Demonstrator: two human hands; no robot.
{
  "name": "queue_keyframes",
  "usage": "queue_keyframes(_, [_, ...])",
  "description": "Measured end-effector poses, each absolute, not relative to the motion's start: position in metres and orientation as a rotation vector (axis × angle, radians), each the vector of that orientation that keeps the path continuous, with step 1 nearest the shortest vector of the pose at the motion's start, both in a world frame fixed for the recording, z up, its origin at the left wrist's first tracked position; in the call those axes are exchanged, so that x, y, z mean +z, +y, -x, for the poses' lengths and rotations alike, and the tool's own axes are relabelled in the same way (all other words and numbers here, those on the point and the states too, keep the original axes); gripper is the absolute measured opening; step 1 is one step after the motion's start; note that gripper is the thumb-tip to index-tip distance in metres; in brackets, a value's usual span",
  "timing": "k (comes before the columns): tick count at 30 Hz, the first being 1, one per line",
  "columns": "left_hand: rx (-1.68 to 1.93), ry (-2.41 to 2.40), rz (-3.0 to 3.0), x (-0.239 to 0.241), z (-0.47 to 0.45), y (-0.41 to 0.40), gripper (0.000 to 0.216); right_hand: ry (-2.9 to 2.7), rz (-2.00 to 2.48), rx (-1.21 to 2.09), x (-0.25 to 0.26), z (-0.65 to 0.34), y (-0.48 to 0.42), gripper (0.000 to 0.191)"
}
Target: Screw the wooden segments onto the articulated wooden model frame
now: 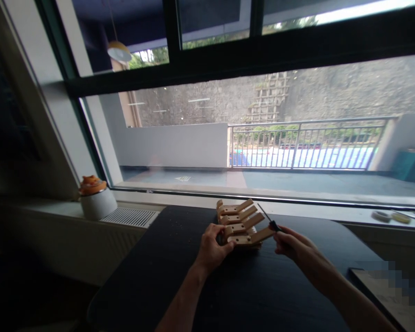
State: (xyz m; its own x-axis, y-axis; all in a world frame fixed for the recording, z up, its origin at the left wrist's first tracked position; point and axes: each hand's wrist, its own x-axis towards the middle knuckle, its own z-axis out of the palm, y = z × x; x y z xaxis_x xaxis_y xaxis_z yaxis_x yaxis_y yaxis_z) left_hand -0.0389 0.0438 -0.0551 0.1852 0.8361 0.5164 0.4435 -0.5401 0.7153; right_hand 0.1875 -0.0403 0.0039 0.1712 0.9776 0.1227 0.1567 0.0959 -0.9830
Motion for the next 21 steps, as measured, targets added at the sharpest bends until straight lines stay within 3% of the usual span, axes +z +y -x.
queue_keyframes(6, [1.139,1.299,-2.137,-0.055,0.041,0.043,0.028,-1.472,1.381,0.561,0.008,-0.172,-0.021,0.042])
queue_keyframes(21, [1.042,1.255,-2.107,-0.054,0.042,0.042,0.024,-1.639,2.008,0.153,0.009,-0.159,0.027,0.036])
